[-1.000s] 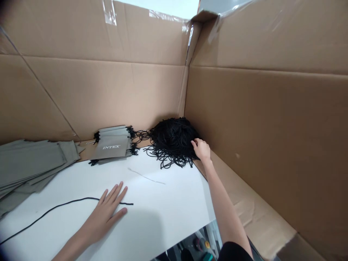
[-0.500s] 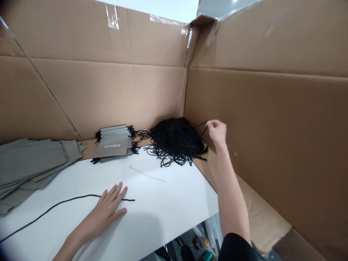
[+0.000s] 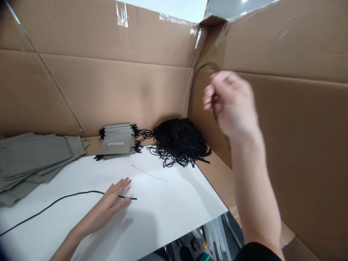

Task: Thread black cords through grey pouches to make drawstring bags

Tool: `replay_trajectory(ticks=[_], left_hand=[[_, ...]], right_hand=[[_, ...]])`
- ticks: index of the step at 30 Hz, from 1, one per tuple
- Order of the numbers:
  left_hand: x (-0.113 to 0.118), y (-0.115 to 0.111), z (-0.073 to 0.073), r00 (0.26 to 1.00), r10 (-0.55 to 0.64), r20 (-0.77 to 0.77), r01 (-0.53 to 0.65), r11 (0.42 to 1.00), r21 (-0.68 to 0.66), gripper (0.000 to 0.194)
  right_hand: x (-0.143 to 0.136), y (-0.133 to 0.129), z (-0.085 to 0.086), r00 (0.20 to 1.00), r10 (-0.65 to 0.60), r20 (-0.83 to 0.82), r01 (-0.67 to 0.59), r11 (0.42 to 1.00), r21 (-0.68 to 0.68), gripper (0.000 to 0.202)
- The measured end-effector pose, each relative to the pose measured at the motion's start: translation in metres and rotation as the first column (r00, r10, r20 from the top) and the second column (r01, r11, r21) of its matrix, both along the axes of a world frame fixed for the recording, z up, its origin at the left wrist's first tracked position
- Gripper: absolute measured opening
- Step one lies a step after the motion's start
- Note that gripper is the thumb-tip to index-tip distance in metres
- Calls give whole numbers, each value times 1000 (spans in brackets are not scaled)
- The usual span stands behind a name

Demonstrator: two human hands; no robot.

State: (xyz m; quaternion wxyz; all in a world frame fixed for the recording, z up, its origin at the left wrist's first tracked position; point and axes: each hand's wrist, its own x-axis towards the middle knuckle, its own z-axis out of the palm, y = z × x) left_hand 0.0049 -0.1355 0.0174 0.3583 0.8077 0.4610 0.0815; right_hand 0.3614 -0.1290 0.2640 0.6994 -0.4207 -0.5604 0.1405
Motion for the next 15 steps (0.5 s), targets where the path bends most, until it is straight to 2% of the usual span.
replay_trajectory(ticks=[1, 2, 3, 4, 6, 7, 8, 9, 12, 15], left_hand=[[4, -3, 9, 994, 50, 94, -44, 997, -60, 62], [9, -7, 18, 977, 94, 192, -73, 991, -116, 60], [13, -12, 26, 952, 120, 283, -78, 984, -157, 59], [18, -16, 34, 924, 133, 360, -67, 979, -192, 58], [25, -25, 44, 872, 137, 471, -26, 971, -236, 59], [28, -29, 47, 849, 146, 508, -6, 964, -267, 58], [30, -32, 49, 825, 160, 542, 14, 953, -302, 57], [31, -35, 50, 801, 184, 570, 27, 939, -342, 54], [28, -37, 50, 721, 288, 630, -1, 910, -415, 45], [20, -31, 41, 640, 394, 660, -163, 909, -384, 41]], right_hand=[[-26, 0, -12, 989, 149, -7, -149, 983, -109, 11], [-51, 0, -25, 941, 332, -57, -336, 907, -254, 12], [-75, 1, -39, 874, 465, -143, -483, 793, -370, 19], [-98, 2, -53, 782, 582, -224, -613, 652, -446, 25], [-136, 7, -77, 602, 709, -367, -765, 381, -519, 32], [-152, 10, -88, 527, 739, -419, -806, 280, -521, 33], [-166, 13, -97, 479, 759, -441, -824, 216, -524, 35], [-178, 18, -105, 455, 775, -438, -828, 188, -528, 35], [-203, 29, -123, 425, 801, -422, -837, 170, -520, 34], [-216, 37, -136, 412, 796, -444, -844, 149, -515, 35]])
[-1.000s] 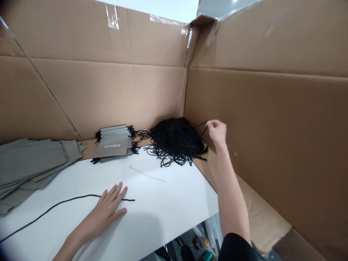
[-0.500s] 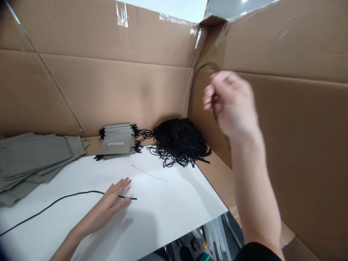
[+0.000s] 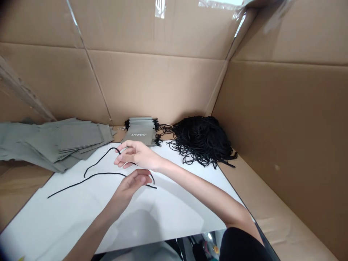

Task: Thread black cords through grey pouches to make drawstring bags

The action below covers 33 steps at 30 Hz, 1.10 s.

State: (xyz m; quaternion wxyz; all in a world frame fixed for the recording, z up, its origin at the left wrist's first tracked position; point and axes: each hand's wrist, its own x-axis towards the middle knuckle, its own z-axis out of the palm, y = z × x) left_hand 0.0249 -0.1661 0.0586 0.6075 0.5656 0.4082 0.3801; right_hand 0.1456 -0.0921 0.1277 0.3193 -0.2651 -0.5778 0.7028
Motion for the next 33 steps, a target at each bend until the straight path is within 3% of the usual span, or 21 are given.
replay_trajectory(ticks=[4, 7, 10, 15, 18, 23, 27, 30, 33], left_hand=[[-11, 15, -28, 971, 223, -84, -222, 975, 27, 46], [-17, 23, -51, 971, 178, -161, -186, 982, -38, 51], [-21, 24, -62, 980, 71, -187, -89, 992, -89, 49], [-31, 24, -54, 986, 17, -163, -30, 996, -79, 47], [-34, 24, -45, 992, 30, -121, -37, 998, -57, 47], [-31, 31, -37, 989, 149, -16, -150, 986, -69, 47], [-33, 43, -39, 957, 287, -25, -289, 954, -84, 53], [-42, 49, -43, 941, 326, -96, -334, 938, -93, 57], [-55, 50, -46, 944, 284, -169, -306, 945, -119, 57]], right_hand=[[-11, 5, -17, 1000, 9, 12, -8, 998, -66, 32], [-18, 9, -33, 979, -18, 201, -3, 995, 103, 26], [-18, 12, -49, 921, -128, 369, 8, 951, 309, 25], [9, 18, -74, 835, -351, 424, 134, 876, 463, 28], [33, 16, -89, 804, -390, 449, 145, 861, 488, 25], [58, 0, -110, 861, -225, 455, 29, 917, 399, 28], [67, -13, -121, 916, -51, 398, -50, 970, 238, 53], [73, -17, -132, 934, -19, 356, -37, 988, 152, 56], [77, -18, -143, 936, -53, 347, 11, 992, 122, 55]])
